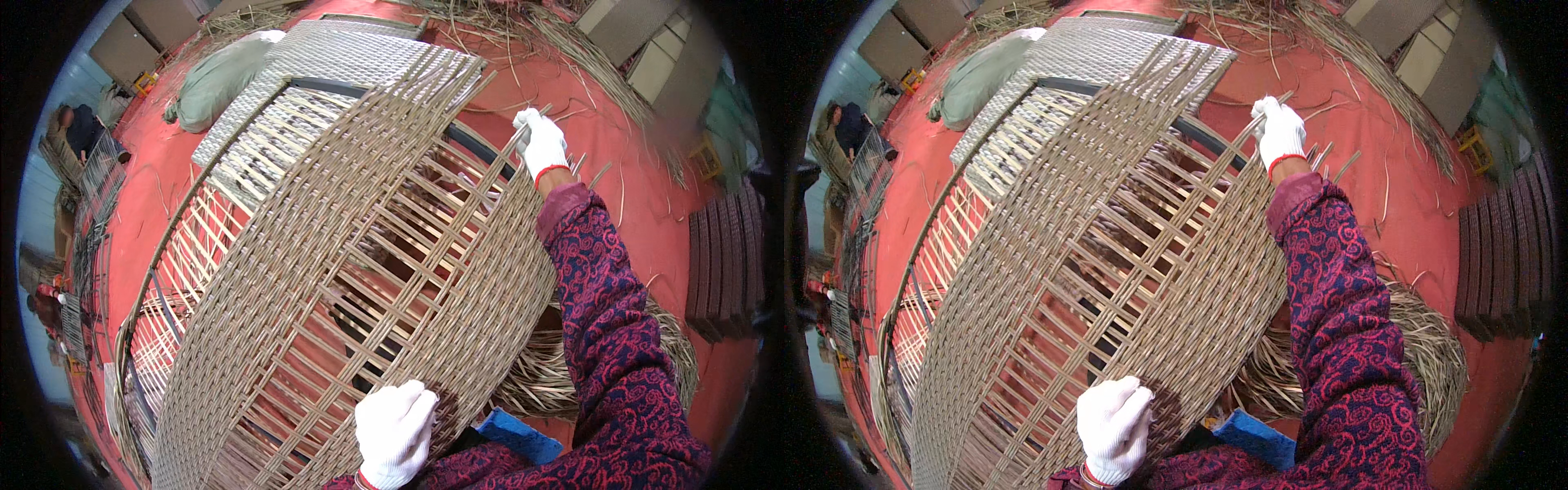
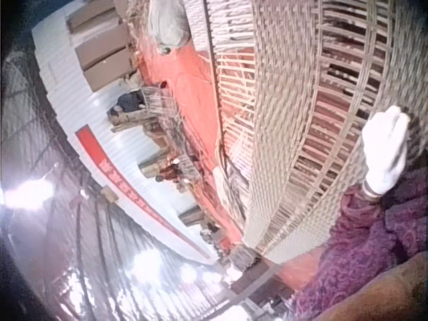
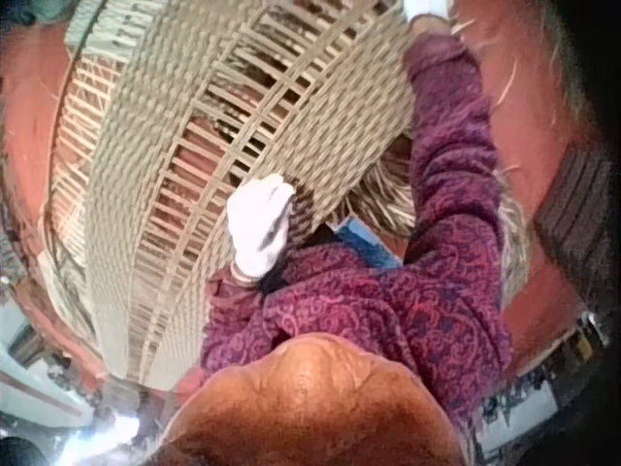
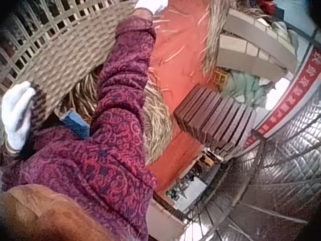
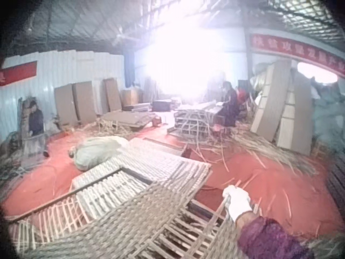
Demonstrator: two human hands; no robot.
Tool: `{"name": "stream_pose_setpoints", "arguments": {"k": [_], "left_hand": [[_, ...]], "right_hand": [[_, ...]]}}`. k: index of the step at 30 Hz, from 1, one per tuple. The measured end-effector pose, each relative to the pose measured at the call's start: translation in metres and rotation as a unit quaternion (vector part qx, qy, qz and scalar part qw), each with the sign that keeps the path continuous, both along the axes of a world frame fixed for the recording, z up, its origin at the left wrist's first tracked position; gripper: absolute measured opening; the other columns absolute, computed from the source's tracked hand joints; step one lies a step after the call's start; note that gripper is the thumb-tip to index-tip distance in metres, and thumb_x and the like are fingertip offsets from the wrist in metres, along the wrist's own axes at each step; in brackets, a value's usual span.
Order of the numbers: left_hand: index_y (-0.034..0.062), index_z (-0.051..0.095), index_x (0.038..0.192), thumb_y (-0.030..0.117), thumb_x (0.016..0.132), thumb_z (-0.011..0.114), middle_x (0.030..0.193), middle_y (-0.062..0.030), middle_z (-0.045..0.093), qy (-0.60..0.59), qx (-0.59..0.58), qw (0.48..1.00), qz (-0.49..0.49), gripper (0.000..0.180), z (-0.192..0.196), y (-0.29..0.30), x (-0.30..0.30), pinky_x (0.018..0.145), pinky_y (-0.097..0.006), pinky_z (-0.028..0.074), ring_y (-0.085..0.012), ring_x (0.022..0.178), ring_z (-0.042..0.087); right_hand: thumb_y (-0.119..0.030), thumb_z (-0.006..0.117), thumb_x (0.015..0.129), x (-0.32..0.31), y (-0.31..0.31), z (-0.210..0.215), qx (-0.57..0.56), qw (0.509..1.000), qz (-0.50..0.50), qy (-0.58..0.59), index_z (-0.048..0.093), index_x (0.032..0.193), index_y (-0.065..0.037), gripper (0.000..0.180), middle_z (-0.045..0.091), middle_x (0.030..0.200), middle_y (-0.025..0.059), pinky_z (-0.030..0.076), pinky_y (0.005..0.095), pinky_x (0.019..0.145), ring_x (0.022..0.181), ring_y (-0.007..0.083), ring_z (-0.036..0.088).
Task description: The person weaves a large flat basket by hand, interlacing thin reed strips through a pre-formed frame. They repeatedly pull new strips through the weave, tighten the pattern, and adjust the basket's position to continue the work.
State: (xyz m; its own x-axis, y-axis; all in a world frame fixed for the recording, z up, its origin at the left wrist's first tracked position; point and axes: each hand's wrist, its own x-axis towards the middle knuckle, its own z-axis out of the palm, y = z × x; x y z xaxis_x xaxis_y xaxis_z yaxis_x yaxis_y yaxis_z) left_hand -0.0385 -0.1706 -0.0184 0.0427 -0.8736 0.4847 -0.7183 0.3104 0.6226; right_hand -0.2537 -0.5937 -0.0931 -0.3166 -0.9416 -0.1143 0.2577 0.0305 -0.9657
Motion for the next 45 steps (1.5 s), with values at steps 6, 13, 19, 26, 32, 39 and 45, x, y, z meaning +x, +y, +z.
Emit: {"name": "stream_pose_setpoints", "arguments": {"k": [6, 13, 19, 26, 32, 39, 45], "left_hand": [[0.0027, 0.067, 0.105, -0.006, 0.068, 0.072, 0.09, -0.0128, 0.067, 0.008, -0.009, 1.0, -0.018, 0.039, -0.016, 0.001, 0.005, 0.061, -0.043, 0.05, -0.0331, 0.072, 0.065], [0.0067, 0.07, 0.111, 0.0, 0.075, 0.078, 0.103, -0.0128, 0.072, -0.081, 0.006, 0.988, 0.128, 0.037, -0.015, 0.003, 0.018, 0.075, -0.042, 0.055, -0.0349, 0.088, 0.07], [0.009, 0.062, 0.104, 0.013, 0.082, 0.073, 0.09, -0.0093, 0.06, -0.178, 0.107, 0.967, 0.147, 0.025, -0.003, -0.003, 0.017, 0.067, -0.044, 0.048, -0.0315, 0.078, 0.063], [0.0102, 0.064, 0.109, 0.016, 0.081, 0.076, 0.091, -0.0089, 0.063, -0.198, 0.124, 0.956, 0.177, 0.031, -0.002, -0.008, 0.016, 0.068, -0.044, 0.046, -0.0313, 0.079, 0.062], [0.0115, 0.059, 0.096, 0.019, 0.083, 0.073, 0.082, -0.0085, 0.057, -0.194, 0.088, 0.957, 0.194, 0.02, -0.01, -0.004, 0.021, 0.065, -0.044, 0.043, -0.0292, 0.074, 0.059], [0.0104, 0.058, 0.094, 0.023, 0.089, 0.069, 0.081, -0.007, 0.058, -0.212, 0.106, 0.949, 0.209, 0.018, -0.019, -0.005, 0.028, 0.065, -0.044, 0.043, -0.0272, 0.074, 0.061], [0.0105, 0.061, 0.094, 0.026, 0.09, 0.069, 0.08, -0.0071, 0.059, -0.236, 0.125, 0.943, 0.199, 0.018, -0.014, -0.003, 0.034, 0.066, -0.043, 0.043, -0.0269, 0.075, 0.061]], "right_hand": [[-0.047, 0.065, 0.097, -0.009, 0.077, 0.037, -0.064, 0.888, 0.008, 0.456, 0.051, 0.146, -0.004, 0.066, 0.061, 0.141, 0.0197, 0.045, 0.0437, 0.109, 0.13, 0.031, 0.058], [-0.021, 0.083, 0.075, 0.045, 0.213, 0.045, -0.462, 0.629, 0.344, 0.522, 0.071, 0.111, -0.007, 0.041, 0.071, 0.114, 0.0109, 0.054, 0.042, 0.094, 0.106, 0.0306, 0.068], [-0.024, 0.085, 0.071, 0.06, 0.223, 0.041, -0.543, 0.614, 0.301, 0.488, 0.071, 0.108, -0.007, 0.043, 0.07, 0.107, 0.0097, 0.053, 0.0441, 0.088, 0.101, 0.0309, 0.067], [-0.031, 0.083, 0.074, 0.065, 0.226, 0.044, -0.451, 0.596, 0.328, 0.578, 0.072, 0.103, -0.013, 0.036, 0.07, 0.096, 0.0077, 0.052, 0.0437, 0.082, 0.092, 0.0299, 0.066], [-0.025, 0.084, 0.074, 0.071, 0.228, 0.044, -0.463, 0.584, 0.302, 0.595, 0.071, 0.101, -0.013, 0.033, 0.064, 0.09, 0.007, 0.049, 0.0445, 0.08, 0.089, 0.0298, 0.062], [-0.021, 0.085, 0.073, 0.084, 0.228, 0.045, -0.495, 0.608, 0.312, 0.537, 0.069, 0.096, -0.009, 0.03, 0.065, 0.095, 0.0085, 0.049, 0.046, 0.083, 0.093, 0.0313, 0.063], [-0.025, 0.078, 0.081, 0.083, 0.223, 0.049, -0.505, 0.518, 0.325, 0.61, 0.07, 0.108, -0.007, 0.034, 0.069, 0.102, 0.0097, 0.047, 0.0471, 0.086, 0.096, 0.0318, 0.062]]}}
